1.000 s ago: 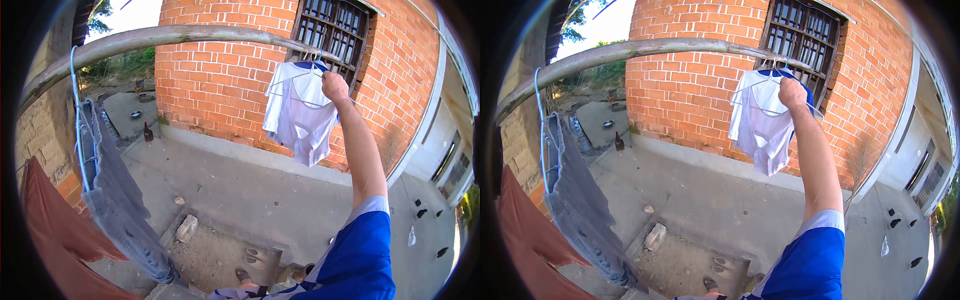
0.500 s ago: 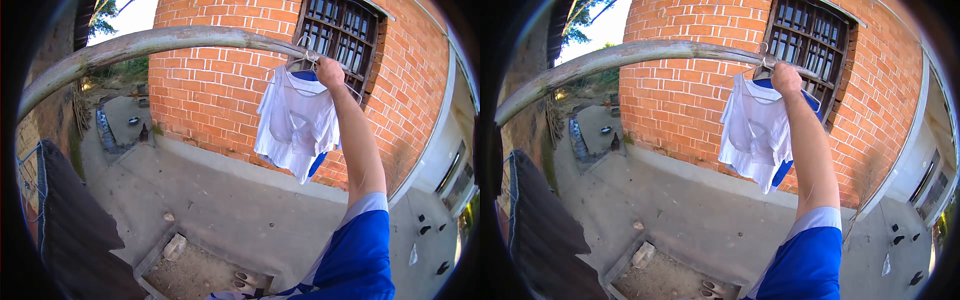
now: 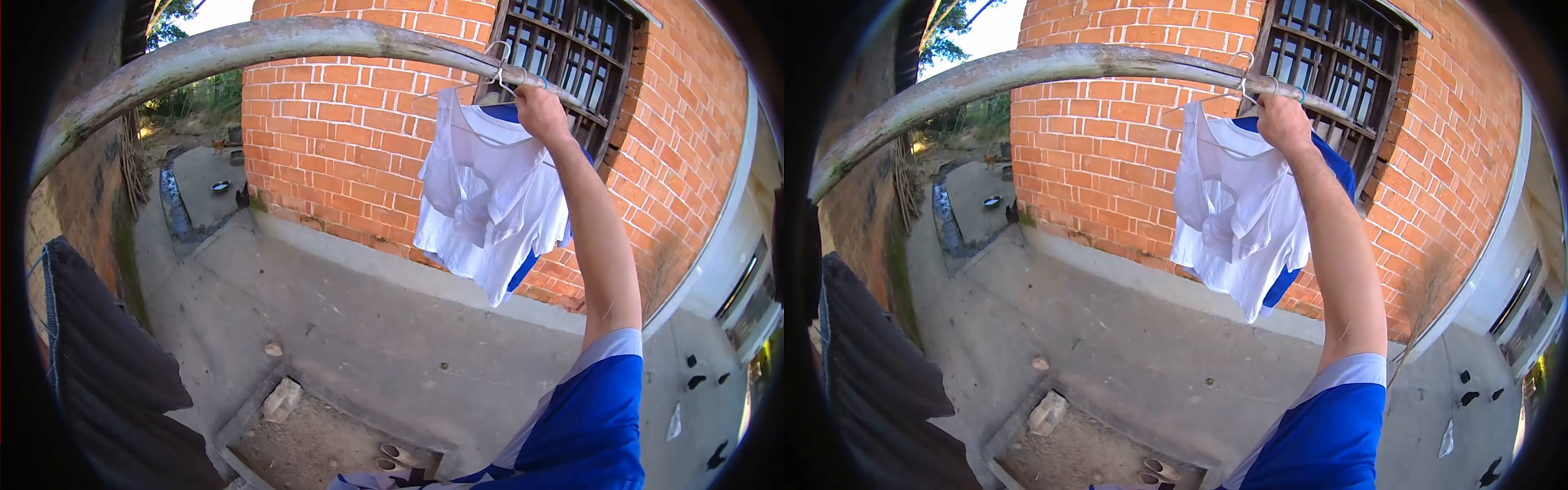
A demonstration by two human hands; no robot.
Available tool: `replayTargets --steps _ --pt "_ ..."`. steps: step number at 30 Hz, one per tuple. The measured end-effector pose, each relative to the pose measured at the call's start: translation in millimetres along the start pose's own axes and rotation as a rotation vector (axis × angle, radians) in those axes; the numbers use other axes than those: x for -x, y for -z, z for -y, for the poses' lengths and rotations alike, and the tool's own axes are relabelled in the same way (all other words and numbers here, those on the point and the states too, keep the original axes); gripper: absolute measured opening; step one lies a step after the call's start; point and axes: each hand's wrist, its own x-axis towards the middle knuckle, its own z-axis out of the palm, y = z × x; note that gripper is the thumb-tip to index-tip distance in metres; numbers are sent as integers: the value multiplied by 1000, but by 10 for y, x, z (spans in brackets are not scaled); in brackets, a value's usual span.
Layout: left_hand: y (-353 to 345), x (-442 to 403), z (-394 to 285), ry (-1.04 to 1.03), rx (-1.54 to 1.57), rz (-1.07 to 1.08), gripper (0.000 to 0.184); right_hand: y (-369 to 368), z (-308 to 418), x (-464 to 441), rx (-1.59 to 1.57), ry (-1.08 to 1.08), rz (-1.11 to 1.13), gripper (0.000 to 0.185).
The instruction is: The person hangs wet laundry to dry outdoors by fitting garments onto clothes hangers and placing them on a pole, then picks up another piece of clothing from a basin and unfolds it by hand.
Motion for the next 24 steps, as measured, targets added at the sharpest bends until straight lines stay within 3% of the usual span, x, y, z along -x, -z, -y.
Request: replayTargets --steps 10,24 --pt "181 65 154 35 -41 -22 21 288 143 -76 136 100 99 28" --pt "714 544 762 126 -105 -111 25 212 66 97 85 343 177 15"
